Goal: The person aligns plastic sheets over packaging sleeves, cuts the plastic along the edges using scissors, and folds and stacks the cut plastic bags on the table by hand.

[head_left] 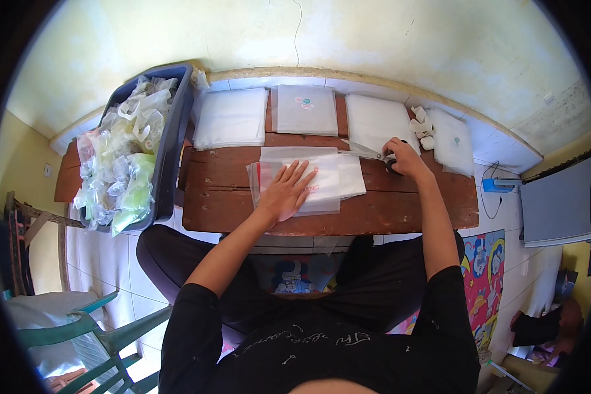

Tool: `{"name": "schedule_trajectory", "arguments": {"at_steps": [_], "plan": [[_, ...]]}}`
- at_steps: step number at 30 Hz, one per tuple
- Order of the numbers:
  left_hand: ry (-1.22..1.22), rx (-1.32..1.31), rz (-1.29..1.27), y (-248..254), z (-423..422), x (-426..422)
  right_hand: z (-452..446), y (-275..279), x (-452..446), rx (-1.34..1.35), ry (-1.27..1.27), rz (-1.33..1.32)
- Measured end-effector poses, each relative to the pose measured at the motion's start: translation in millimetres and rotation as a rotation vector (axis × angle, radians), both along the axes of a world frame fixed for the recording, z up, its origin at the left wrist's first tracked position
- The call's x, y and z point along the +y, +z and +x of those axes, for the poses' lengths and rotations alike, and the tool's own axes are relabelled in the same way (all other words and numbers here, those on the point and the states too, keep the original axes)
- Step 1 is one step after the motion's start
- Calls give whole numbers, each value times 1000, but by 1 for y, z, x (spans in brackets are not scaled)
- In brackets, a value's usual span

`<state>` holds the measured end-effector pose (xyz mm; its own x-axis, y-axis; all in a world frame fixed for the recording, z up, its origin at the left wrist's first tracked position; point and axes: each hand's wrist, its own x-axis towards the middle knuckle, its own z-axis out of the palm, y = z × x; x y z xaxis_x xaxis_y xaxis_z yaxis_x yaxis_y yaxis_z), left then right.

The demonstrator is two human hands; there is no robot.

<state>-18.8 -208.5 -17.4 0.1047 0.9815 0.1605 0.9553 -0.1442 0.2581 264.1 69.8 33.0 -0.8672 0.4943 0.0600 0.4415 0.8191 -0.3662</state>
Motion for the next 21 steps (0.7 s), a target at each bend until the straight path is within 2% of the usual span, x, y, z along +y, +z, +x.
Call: {"name": "schedule_trajectory", "arguments": {"at_steps": [9,21], "plan": [[10,108,-4,1,2,-1,-24,-4,-4,0,64,-9],[6,105,34,2,3,1,-53,-4,-1,34,110,0]]}}
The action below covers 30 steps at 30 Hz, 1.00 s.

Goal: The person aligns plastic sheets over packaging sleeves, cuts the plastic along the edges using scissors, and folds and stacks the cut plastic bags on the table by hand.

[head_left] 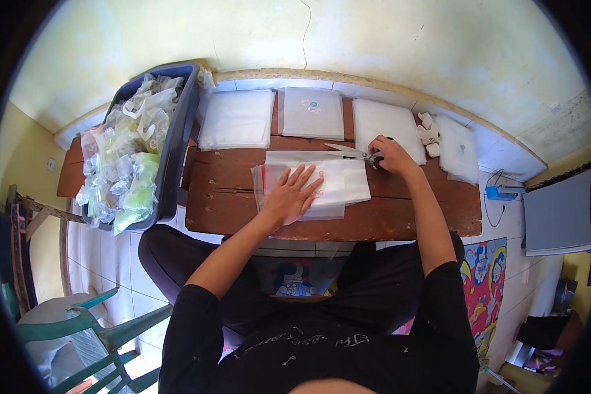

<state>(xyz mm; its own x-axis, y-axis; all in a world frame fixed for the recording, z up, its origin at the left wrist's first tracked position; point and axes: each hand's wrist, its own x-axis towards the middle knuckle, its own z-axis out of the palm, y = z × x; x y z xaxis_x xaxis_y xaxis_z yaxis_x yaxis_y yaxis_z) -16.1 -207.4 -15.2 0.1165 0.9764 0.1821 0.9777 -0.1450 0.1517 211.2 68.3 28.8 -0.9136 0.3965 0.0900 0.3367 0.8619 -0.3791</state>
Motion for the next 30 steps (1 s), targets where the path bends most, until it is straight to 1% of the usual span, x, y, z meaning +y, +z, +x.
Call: {"name": "schedule_trajectory", "arguments": {"at_steps": [4,6,10,12,14,16,18,22,25,27,30], "plan": [[-21,7,-6,8,-3,7,1,-1,-2,5,-13,-26],[-49,-41,15,10,-3,13,0,0,-2,-44,-35,-17],[-107,-52,61,7,1,27,1,-1,-2,-46,-31,4],[-119,-117,41,8,1,33,1,-1,-2,-50,-32,14],[-138,-121,13,10,-3,40,0,-1,-2,-39,-35,3],[-158,-125,-17,6,-5,43,0,-2,-2,-28,-37,-9],[-146,-173,37,2,-3,45,0,-1,-3,-34,-41,-15],[-163,-196,44,-5,-3,45,1,2,-7,21,-26,-13],[-214,-149,94,-8,-4,46,1,1,-6,29,-20,-14],[-233,-130,21,-9,-3,47,2,-2,-4,8,-30,5],[-234,-92,9,-9,-2,45,1,-2,-3,-5,-30,26]]}}
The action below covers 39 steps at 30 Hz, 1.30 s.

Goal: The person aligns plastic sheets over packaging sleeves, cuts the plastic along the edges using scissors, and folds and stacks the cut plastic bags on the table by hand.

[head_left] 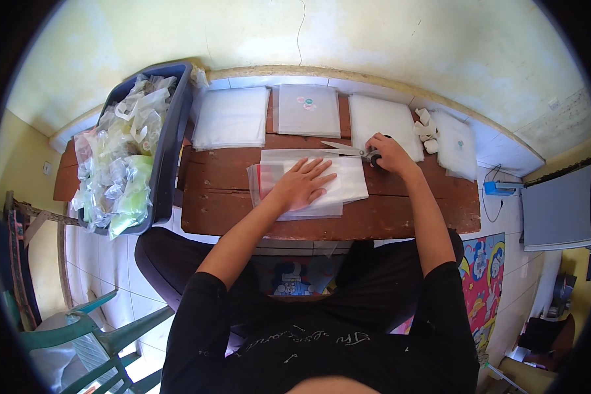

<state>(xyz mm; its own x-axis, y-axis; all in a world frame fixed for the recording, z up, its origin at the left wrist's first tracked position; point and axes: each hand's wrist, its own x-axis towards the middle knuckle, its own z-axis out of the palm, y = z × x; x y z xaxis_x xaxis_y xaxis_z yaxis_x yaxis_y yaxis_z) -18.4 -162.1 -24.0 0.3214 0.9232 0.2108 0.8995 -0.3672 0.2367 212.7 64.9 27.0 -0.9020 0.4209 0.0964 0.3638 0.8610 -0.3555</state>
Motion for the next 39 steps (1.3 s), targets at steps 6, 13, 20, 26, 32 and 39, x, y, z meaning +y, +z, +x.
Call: {"name": "schedule_trajectory", "arguments": {"at_steps": [6,13,20,26,32,39], "plan": [[15,34,-1,1,3,-1,0,1,-1,6,15,-16],[18,41,-5,4,4,-2,-2,1,-1,10,28,2],[20,42,13,6,5,-2,-10,-2,-5,12,42,43],[24,43,13,6,5,-3,-11,-3,-5,30,48,41],[18,16,21,4,4,-3,-14,-4,-5,62,47,42],[21,42,-26,11,6,-2,-12,-11,0,87,44,56]]}}
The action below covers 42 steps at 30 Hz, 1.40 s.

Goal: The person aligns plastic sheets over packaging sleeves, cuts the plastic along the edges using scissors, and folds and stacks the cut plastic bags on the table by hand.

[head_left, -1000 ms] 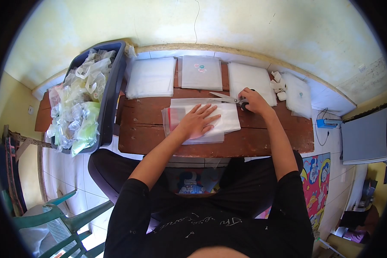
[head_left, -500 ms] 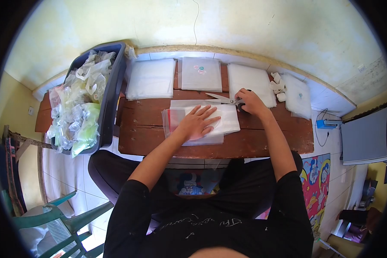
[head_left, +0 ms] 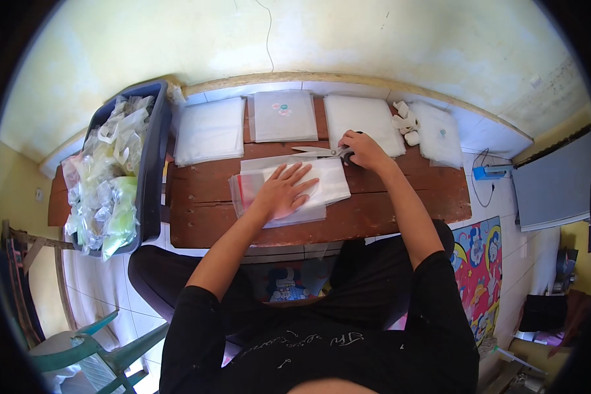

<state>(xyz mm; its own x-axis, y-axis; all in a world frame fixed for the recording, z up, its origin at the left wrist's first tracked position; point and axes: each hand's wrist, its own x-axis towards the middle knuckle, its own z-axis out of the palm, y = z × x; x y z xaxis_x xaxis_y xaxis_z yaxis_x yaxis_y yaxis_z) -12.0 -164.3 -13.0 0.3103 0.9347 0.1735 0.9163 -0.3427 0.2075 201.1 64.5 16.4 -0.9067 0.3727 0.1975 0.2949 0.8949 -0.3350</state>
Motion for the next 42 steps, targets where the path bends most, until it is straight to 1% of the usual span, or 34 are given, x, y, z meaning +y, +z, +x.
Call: {"name": "schedule_trajectory", "arguments": {"at_steps": [11,17,23,32,34,37,42], "plan": [[5,16,1,1,0,0,0,3,0,-16,-46,-27],[11,16,1,0,0,0,-5,0,1,-44,-47,13],[10,5,3,1,0,0,-4,-5,5,16,-22,-69],[17,-6,-8,4,1,0,-15,1,7,2,-2,-47],[21,-10,-15,4,2,0,-19,-2,10,-9,22,12],[27,-4,-10,2,2,0,-19,-3,11,16,34,-25],[32,13,3,0,1,1,-20,-1,10,0,13,-11]]}}
